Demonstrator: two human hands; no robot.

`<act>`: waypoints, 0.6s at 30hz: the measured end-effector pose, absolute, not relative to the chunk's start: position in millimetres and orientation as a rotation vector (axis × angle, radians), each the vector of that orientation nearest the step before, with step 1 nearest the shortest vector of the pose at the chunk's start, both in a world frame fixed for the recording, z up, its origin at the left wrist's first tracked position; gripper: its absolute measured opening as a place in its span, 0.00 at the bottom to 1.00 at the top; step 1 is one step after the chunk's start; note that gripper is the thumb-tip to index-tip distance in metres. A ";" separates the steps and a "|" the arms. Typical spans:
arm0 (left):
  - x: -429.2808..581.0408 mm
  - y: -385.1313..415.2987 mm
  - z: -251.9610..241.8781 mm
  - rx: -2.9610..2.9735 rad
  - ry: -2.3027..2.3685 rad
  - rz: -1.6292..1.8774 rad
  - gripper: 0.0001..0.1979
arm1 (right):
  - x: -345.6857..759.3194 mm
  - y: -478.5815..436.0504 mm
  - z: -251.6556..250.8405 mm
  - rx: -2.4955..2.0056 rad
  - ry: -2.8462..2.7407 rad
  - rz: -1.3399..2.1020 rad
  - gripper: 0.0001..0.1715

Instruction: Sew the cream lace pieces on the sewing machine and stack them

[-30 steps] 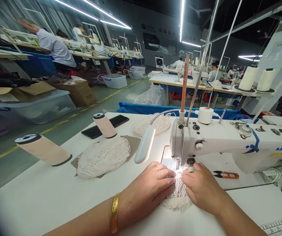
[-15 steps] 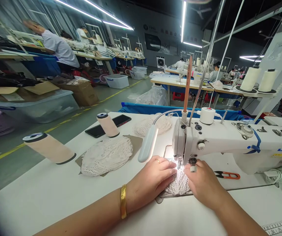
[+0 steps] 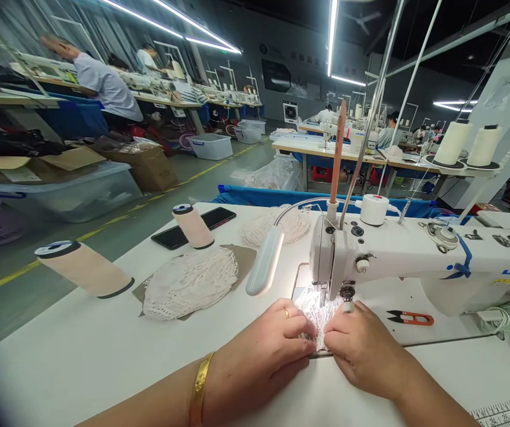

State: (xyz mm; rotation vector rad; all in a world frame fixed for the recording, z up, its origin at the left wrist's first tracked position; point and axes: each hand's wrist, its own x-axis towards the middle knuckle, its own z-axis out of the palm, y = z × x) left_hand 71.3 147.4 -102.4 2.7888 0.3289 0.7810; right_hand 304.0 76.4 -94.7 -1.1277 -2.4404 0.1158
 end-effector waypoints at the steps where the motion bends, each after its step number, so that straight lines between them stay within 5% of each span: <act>1: 71.8 147.5 -101.6 2.795 0.341 0.784 0.09 | 304.7 77.0 -95.8 -1.140 -2.440 0.099 0.16; 18: 78.6 158.5 -107.9 2.861 0.464 0.836 0.11 | 308.8 85.9 -117.3 -1.360 -2.339 -0.159 0.21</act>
